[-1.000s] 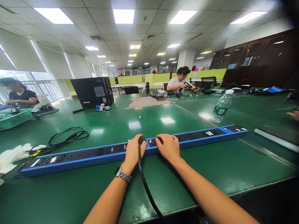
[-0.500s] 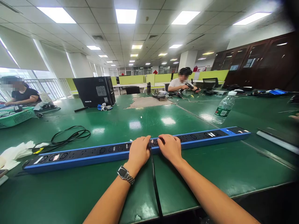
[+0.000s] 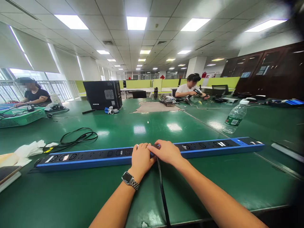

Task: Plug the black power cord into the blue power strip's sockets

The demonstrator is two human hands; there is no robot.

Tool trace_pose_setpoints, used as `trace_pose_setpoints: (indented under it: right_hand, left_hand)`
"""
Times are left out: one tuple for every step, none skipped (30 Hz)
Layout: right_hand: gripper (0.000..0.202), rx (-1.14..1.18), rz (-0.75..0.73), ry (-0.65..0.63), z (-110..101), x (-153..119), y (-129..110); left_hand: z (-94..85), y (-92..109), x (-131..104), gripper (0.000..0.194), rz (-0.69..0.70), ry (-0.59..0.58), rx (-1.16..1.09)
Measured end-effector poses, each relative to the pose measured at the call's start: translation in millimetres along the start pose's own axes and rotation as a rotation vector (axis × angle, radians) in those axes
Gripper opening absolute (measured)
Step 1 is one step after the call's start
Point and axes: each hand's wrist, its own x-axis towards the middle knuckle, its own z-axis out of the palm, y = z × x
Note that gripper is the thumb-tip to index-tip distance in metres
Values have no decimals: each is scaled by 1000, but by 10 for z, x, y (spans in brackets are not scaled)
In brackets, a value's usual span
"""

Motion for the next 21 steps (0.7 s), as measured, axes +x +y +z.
trace_pose_setpoints:
  right_hand:
    - [40,-60,-11,-47,-19,13,-72]
    - [39,-114,-24,-74,-40,31,-129]
    - [37,-154,-31,-85,-67,50,-170]
    - [36,-175,-37,-84,-107,70,-195]
    - [36,-183,-44,-62,-165,88,-206]
    - [37,-178,-59,-20,-241,103,-206]
    - [38,-157,-84,34,-336,116,-194]
    - [39,-125,-117,87,-445,128,-169]
    - [41,-90,-151,127,-560,139,-132]
    - [41,-58,-176,152,-671,152,-77]
    - [40,-39,-180,160,-767,166,-3]
    - [39,-38,-160,155,-840,182,91]
    - [37,-50,-122,137,-885,199,204]
    - [35,-72,-78,108,-900,217,334]
    - [32,-96,-37,64,-889,237,472]
    - [30,-110,-15,3,-857,258,613]
    - [29,-112,-10,-53,-813,279,747]
    - [30,-106,-13,-96,-765,299,864]
    - [32,-99,-21,-123,-721,317,960]
    - [35,-100,-24,-135,-686,331,1028]
    - [37,-115,-26,-138,-663,339,1067]
  left_hand:
    - [6,2,-2,41,-1,0,3]
    - [12,3,-3,41,3,0,9]
    - [17,5,-3,42,8,0,17]
    - [22,6,-3,41,15,0,27]
    - [26,7,-3,41,21,-2,38]
    - [29,8,-3,42,27,-3,48]
    - [31,7,-4,43,34,-4,57]
    - [32,5,-6,46,44,-4,64]
    - [31,1,-9,48,58,-4,69]
    - [28,-5,-14,50,72,-6,74]
    - [23,-12,-20,52,85,-14,80]
    - [16,-21,-27,53,94,-27,88]
    - [10,-30,-34,54,102,-44,97]
    - [4,-39,-42,55,108,-62,106]
    - [1,-49,-49,56,113,-77,115]
    - [1,-57,-55,57,119,-87,122]
    - [5,-65,-60,58,123,-90,126]
    - [11,-72,-64,59,126,-87,129]
    - [19,-77,-66,60,128,-80,130]
    - [29,-82,-67,60,131,-73,130]
    - [38,-87,-68,61,135,-66,129]
